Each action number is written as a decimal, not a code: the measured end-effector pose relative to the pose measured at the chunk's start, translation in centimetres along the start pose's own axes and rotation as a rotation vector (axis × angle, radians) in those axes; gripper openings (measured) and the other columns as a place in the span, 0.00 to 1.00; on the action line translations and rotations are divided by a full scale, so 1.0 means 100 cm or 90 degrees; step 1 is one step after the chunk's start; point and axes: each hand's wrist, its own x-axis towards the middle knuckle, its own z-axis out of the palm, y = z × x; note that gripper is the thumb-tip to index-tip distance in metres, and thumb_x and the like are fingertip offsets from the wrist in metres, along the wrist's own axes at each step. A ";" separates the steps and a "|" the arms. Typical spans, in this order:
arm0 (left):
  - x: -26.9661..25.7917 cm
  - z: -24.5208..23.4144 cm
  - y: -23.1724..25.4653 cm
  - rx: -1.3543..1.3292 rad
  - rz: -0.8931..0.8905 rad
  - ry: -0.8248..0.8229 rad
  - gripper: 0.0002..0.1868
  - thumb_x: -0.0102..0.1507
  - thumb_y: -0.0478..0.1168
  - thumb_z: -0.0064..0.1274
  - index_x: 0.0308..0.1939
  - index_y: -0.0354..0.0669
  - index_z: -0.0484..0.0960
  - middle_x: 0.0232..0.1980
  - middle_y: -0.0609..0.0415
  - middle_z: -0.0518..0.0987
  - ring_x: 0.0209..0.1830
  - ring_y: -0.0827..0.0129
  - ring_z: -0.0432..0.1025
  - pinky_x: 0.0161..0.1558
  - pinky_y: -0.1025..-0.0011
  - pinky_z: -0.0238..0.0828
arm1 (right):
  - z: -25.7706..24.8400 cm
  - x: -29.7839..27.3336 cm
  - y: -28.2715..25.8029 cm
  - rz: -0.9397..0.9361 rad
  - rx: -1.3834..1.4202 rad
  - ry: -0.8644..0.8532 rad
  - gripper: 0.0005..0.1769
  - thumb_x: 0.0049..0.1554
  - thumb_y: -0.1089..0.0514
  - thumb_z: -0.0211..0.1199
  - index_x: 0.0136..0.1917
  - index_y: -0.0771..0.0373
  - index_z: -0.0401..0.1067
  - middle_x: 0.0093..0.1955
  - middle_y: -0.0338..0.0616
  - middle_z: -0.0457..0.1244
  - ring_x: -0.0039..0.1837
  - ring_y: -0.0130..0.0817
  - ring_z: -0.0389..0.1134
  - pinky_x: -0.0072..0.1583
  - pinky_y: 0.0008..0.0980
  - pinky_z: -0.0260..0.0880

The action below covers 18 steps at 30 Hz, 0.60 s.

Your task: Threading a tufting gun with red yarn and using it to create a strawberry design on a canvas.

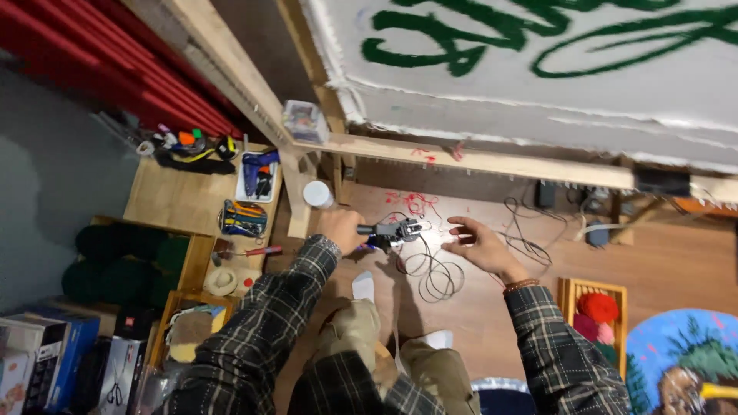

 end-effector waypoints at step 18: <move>0.119 0.277 -0.128 -0.135 -0.035 -0.034 0.15 0.61 0.58 0.59 0.25 0.60 0.78 0.21 0.65 0.77 0.23 0.70 0.75 0.33 0.73 0.67 | 0.143 0.282 0.179 -0.170 -0.155 -0.086 0.42 0.46 0.61 0.80 0.71 0.55 0.66 0.68 0.60 0.65 0.67 0.66 0.69 0.64 0.55 0.73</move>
